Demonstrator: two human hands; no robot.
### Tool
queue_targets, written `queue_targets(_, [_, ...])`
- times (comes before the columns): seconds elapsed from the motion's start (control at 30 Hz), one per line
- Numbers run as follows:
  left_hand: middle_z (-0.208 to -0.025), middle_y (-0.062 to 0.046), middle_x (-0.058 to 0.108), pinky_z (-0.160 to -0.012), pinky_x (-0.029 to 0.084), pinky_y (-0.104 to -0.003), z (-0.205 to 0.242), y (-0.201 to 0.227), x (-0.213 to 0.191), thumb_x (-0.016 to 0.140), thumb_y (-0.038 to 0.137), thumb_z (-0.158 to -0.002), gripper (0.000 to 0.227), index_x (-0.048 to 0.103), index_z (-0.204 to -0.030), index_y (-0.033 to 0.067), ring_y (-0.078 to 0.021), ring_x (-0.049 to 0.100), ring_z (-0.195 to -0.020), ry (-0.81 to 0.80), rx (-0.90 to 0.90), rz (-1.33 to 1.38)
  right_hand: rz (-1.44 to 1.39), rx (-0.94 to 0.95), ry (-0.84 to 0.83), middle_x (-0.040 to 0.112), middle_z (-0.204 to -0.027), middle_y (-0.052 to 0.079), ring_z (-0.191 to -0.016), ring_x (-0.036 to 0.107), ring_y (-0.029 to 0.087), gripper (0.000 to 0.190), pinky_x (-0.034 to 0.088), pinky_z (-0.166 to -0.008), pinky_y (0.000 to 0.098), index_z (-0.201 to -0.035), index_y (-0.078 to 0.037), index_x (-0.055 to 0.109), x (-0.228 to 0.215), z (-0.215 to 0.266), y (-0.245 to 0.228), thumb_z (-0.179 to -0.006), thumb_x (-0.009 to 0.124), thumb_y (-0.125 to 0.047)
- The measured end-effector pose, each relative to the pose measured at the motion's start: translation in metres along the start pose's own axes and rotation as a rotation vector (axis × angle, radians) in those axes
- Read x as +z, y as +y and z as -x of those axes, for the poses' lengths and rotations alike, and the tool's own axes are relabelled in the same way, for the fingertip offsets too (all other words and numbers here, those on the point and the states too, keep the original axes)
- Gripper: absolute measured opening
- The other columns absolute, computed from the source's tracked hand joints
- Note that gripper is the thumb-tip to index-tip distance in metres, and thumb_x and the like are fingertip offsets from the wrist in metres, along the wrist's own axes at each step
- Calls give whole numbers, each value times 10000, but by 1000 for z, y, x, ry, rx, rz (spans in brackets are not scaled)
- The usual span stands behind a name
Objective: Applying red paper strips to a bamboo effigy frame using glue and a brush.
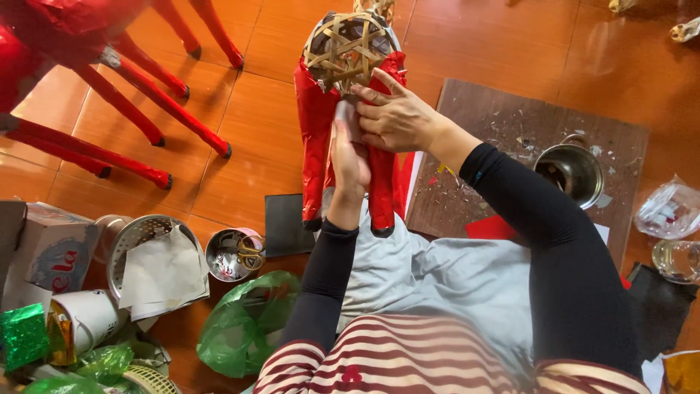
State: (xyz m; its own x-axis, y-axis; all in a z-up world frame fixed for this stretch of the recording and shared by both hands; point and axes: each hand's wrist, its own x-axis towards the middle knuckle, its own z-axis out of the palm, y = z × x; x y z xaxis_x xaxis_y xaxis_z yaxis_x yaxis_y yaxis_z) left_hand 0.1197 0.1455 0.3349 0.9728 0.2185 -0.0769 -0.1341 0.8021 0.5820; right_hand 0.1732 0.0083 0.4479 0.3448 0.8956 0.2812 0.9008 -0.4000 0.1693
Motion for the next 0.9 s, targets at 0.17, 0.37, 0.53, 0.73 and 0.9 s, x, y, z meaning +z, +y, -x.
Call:
queue_targets(0.17, [-1658, -191, 335, -1263, 261, -375, 10, 11, 24, 280, 282, -1139, 557, 301, -1583, -53, -280, 341, -1526, 19, 107, -329, -121, 60, -277, 720, -1099, -31, -1391, 494, 216, 362, 8, -1310, 559, -1072, -146, 749, -20, -17, -6, -1062, 498, -406])
queue_targets(0.37, [-1487, -255, 516, -1164, 408, -374, 18, -3, 29, 346, 207, -1143, 474, 418, -1505, -91, -317, 524, -1351, -64, 223, -432, -333, 47, 128, 681, -1239, 109, -1333, 561, 274, 151, 200, -1289, 548, -1060, -40, 672, 0, -5, -9, -1026, 564, -140])
queue_targets(0.53, [-1425, -287, 583, -1174, 387, -382, 11, 0, 39, 434, 198, -1127, 415, 525, -1408, -93, -372, 545, -1356, -52, 515, -1001, -452, 430, 621, 642, -1313, 127, -1276, 627, 277, 164, 541, -1149, 411, -1176, -21, 637, 54, 40, -39, -1047, 535, -38])
queue_targets(0.73, [-1616, -370, 80, -981, 533, -522, 14, -15, 40, 562, 266, -977, 537, 436, -1499, 281, -552, 448, -1296, -163, 572, -1727, -944, 721, 707, 583, -1302, 123, -1175, 584, 278, 273, 522, -1039, 377, -1266, 46, 610, 76, 67, -60, -1127, 484, -153])
queue_targets(0.9, [-1687, -356, -93, -909, 585, -517, 15, -16, 52, 563, 184, -984, 774, 201, -1610, 460, -482, 529, -1165, -207, 272, -1856, -973, 924, 632, 628, -1020, 99, -899, 571, 197, 241, 488, -797, 341, -1131, 56, 598, 58, 60, -59, -1165, 630, -180])
